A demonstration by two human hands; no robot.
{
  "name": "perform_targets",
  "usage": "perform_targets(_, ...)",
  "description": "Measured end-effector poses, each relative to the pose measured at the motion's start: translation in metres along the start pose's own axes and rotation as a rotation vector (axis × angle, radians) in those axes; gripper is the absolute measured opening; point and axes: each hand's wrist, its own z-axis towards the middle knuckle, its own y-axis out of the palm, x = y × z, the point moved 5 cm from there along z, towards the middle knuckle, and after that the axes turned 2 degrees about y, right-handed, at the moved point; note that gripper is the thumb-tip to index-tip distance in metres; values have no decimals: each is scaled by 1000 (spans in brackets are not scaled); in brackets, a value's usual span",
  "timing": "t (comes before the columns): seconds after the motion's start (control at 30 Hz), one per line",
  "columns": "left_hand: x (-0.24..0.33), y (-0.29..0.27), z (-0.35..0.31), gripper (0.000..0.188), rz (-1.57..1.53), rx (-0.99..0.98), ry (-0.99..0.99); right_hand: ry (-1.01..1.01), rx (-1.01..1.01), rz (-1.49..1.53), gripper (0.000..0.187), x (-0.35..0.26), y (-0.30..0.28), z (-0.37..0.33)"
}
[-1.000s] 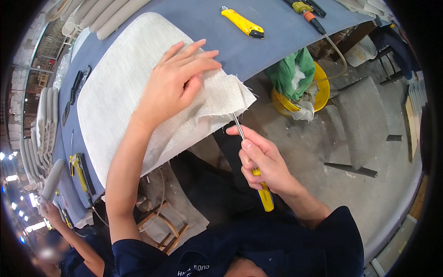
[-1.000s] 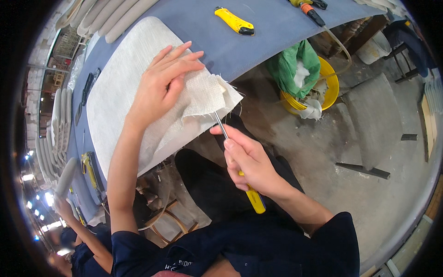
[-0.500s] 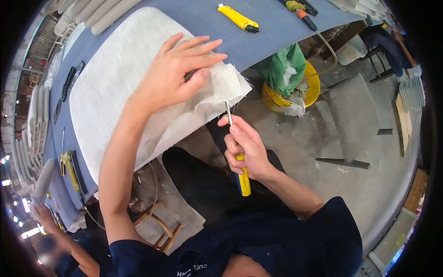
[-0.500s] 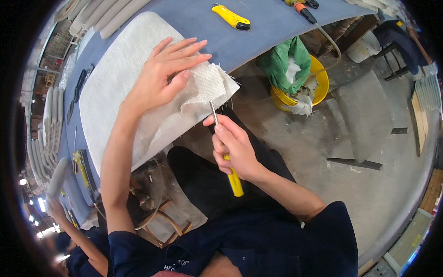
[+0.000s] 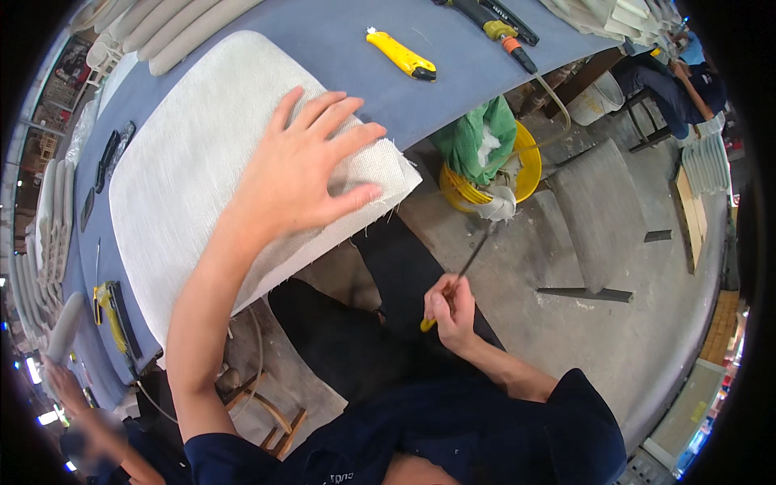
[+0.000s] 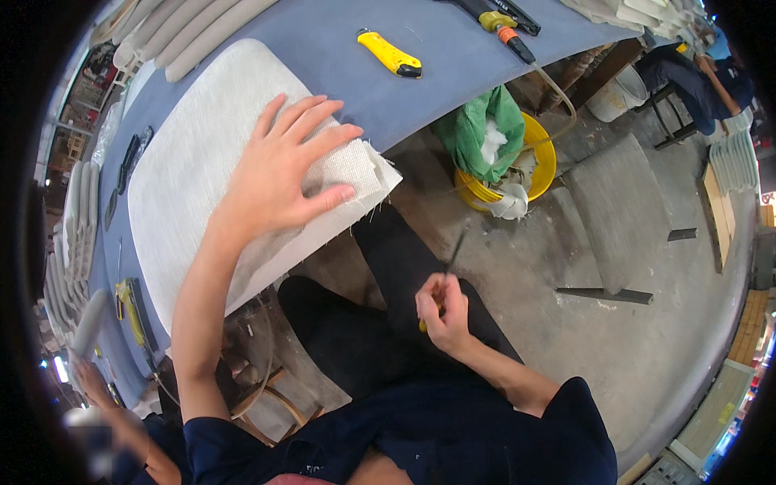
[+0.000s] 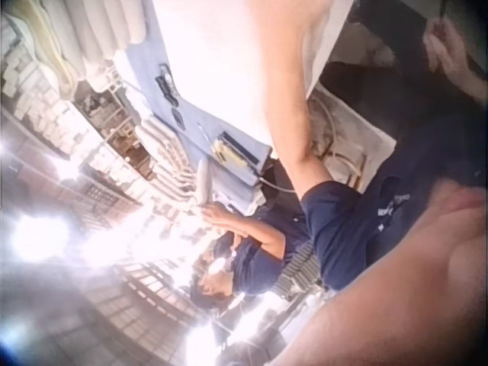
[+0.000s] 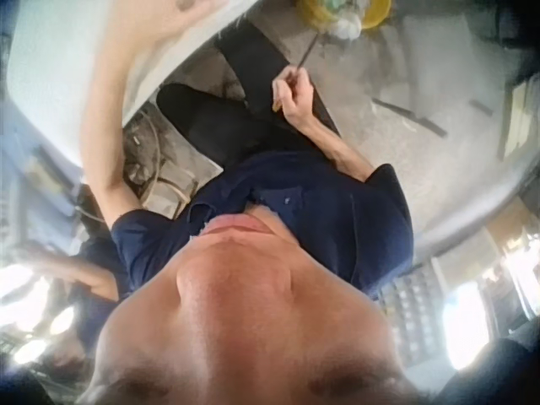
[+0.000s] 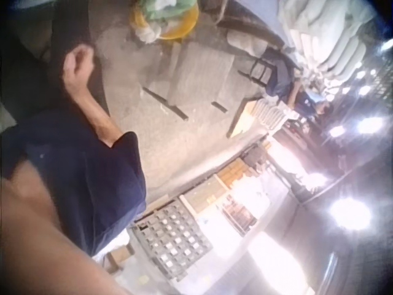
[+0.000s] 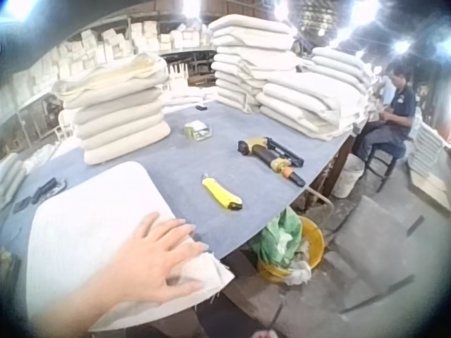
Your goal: The person stuffs white fabric covers with cotton-like material, folds and smooths the edges, and uses a staple gun to secure the fabric. The person also uses a screwdriver to adjust the fabric and a utility knife to trim excess material.
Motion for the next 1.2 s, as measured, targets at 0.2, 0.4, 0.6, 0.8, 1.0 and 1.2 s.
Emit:
perform_targets(0.2,14,10,8,48,101,3,-121,342,-84,-115,8,22,-13,-31)
perform_targets(0.4,35,16,9,40,102,-148,-156,297,-41,-288,10,-8,-44,19)
perform_targets(0.6,59,3,-46,51,53,26,-322,86,0,-178,13,1,-70,38)
perform_targets(0.8,61,16,-74,69,88,133,-487,386,-12,68,9,36,-76,66)
perform_targets(1.0,69,32,-61,53,227,159,-451,-172,-103,218,12,-79,-45,165)
perform_targets(1.2,70,27,-59,51,173,79,-427,-496,-79,360,19,-136,17,236)
